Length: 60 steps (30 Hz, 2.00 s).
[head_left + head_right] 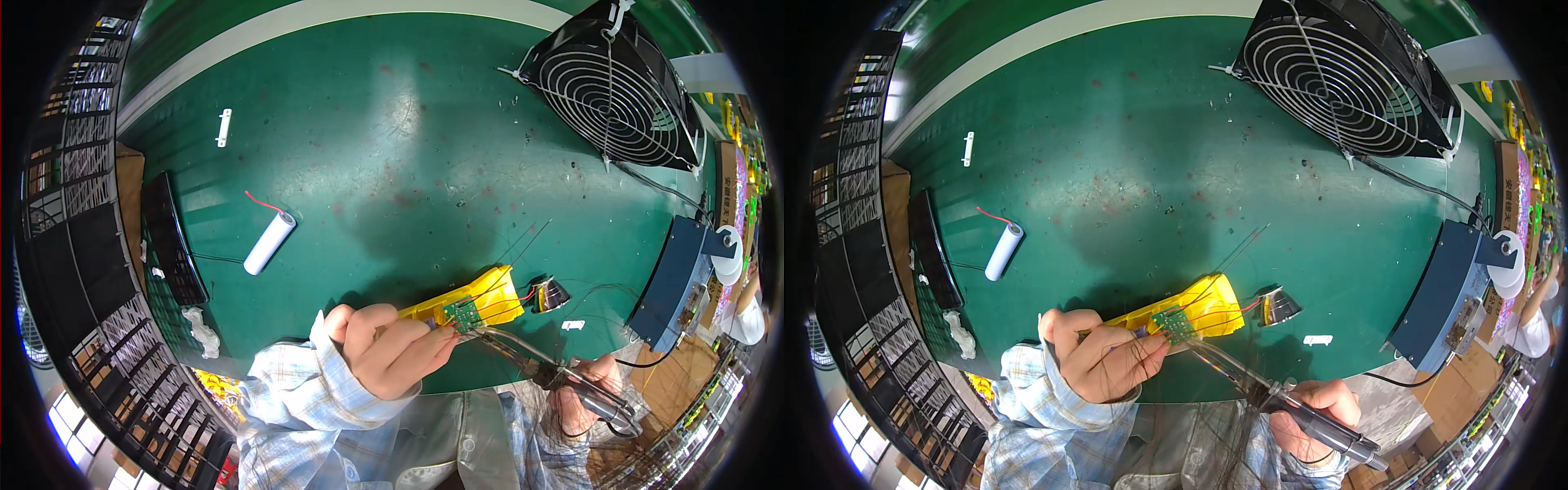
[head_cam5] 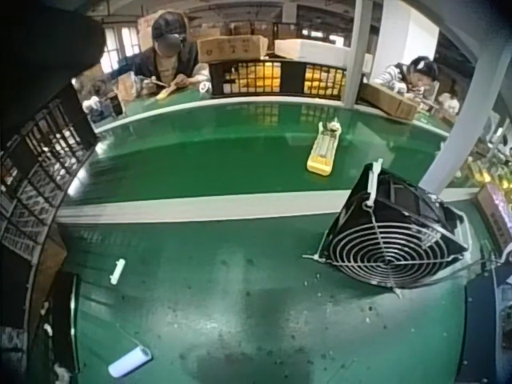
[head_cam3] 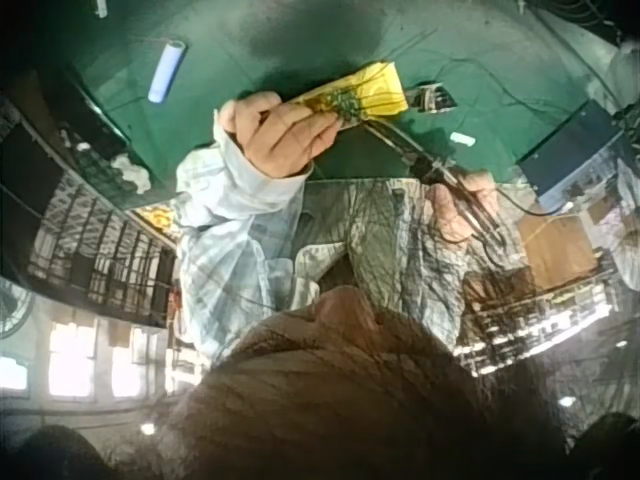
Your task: The person assembles flashlights by taking flashlight housings from the conveyor, placing batteries inside, soldering electrical wires and circuit boards using a soldering iron, and returning the assembled flashlights to the conveyor.
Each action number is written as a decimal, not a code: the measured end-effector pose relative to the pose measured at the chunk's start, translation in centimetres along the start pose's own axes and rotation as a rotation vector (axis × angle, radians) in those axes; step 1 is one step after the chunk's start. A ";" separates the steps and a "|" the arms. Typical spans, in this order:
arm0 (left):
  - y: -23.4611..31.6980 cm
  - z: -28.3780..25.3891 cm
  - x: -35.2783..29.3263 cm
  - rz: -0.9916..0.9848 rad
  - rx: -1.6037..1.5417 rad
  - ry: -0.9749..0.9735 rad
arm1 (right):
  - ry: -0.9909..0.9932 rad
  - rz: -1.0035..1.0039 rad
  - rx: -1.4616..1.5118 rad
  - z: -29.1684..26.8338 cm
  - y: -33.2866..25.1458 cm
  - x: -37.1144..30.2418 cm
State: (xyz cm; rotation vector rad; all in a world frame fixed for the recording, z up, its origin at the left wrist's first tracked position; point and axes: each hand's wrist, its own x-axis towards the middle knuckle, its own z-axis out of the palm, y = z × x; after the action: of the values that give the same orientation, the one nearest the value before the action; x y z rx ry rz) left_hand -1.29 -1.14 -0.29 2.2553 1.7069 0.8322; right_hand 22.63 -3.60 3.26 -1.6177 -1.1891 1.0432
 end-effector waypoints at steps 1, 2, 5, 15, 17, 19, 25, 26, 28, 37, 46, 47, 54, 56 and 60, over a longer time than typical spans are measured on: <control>-0.1 0.0 0.1 0.008 -0.006 -0.011 | 0.000 0.001 -0.002 0.2 -0.3 0.1; -0.1 0.0 0.2 0.017 -0.012 -0.022 | -0.011 0.041 0.027 0.5 -0.8 0.4; -0.2 0.0 0.2 0.018 -0.024 -0.047 | -0.042 0.078 0.032 0.3 -0.9 0.3; -0.2 0.1 0.1 0.007 -0.034 -0.027 | -0.108 0.171 0.085 0.3 -1.0 0.3; -0.2 0.2 0.1 0.010 -0.025 -0.023 | -0.103 0.165 0.071 0.3 -0.9 0.3; -0.3 0.2 0.2 0.012 -0.032 -0.028 | -0.098 0.159 0.058 0.3 -0.9 0.3; -0.4 0.1 0.2 0.013 -0.044 -0.027 | -0.072 0.105 0.044 0.8 -0.9 0.3; -0.4 0.2 0.2 0.013 -0.045 -0.029 | -0.055 0.134 0.066 0.9 -0.9 0.1; -0.4 0.2 0.2 0.008 -0.049 -0.026 | -0.040 0.163 0.088 1.1 -1.0 0.1; -0.2 0.2 0.2 -0.016 -0.050 -0.024 | -0.055 0.096 0.015 1.5 -2.0 0.3; -0.2 0.1 0.3 -0.015 -0.066 -0.038 | -0.131 0.029 -0.093 1.4 -3.0 0.6; -0.2 0.1 0.3 -0.010 -0.069 -0.031 | -0.104 0.118 0.009 1.8 -3.5 0.5; -0.3 -0.4 0.4 0.012 -0.068 -0.022 | -0.152 -0.006 -0.114 1.5 -3.9 0.2; -0.4 -0.2 0.4 0.023 -0.067 -0.049 | -0.149 -0.021 -0.147 1.7 -3.7 0.3; -0.2 -0.1 0.1 0.015 -0.047 -0.046 | -0.053 -0.175 -0.517 1.7 -3.5 0.0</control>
State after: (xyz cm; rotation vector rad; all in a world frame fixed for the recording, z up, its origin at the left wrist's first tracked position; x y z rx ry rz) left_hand -1.54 -0.96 -0.27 2.2421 1.6349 0.8078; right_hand 20.13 -2.73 6.07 -1.8326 -1.7027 0.7023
